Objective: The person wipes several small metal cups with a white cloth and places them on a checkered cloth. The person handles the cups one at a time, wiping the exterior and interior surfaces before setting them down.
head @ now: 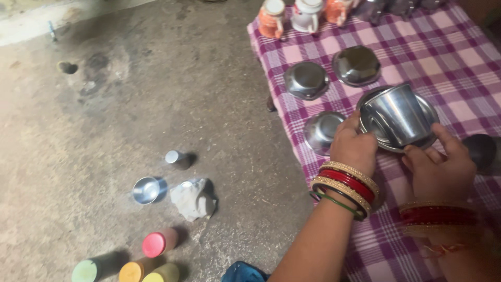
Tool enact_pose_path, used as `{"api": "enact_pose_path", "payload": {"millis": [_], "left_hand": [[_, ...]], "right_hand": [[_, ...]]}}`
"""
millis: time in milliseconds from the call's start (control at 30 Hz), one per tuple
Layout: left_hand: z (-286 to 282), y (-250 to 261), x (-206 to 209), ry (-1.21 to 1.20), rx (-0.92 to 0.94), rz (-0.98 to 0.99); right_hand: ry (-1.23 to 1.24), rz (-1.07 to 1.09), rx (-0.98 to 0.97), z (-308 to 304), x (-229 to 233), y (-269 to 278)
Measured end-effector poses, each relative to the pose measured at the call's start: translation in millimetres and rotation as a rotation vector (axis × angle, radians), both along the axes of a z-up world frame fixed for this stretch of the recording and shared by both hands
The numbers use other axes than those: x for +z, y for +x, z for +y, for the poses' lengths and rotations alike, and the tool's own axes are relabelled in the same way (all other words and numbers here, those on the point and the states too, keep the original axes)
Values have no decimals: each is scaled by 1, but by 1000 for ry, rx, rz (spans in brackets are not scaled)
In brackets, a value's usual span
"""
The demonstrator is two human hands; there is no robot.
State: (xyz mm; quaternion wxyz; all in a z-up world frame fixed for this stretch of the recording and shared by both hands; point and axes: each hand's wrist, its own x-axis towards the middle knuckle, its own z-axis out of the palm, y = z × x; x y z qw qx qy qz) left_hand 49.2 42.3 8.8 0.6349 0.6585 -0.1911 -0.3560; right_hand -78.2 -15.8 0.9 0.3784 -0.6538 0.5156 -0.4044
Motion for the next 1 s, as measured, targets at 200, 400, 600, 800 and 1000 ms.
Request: {"api": "enact_pose_path", "payload": {"millis": [200, 400, 600, 800, 1000], "left_hand": [[35, 32, 3, -63, 163, -27], [72, 62, 3, -23, 253, 25], [108, 85, -5, -41, 373, 75], [146, 107, -20, -26, 452, 101], [184, 124, -34, -13, 531, 82]], "right_hand": [[44, -57, 172, 18, 6, 42], [55, 24, 243, 47, 7, 80], [-9, 19, 359, 75, -2, 114], [78, 15, 430, 100, -18, 142], [101, 25, 536, 131, -28, 167]]}}
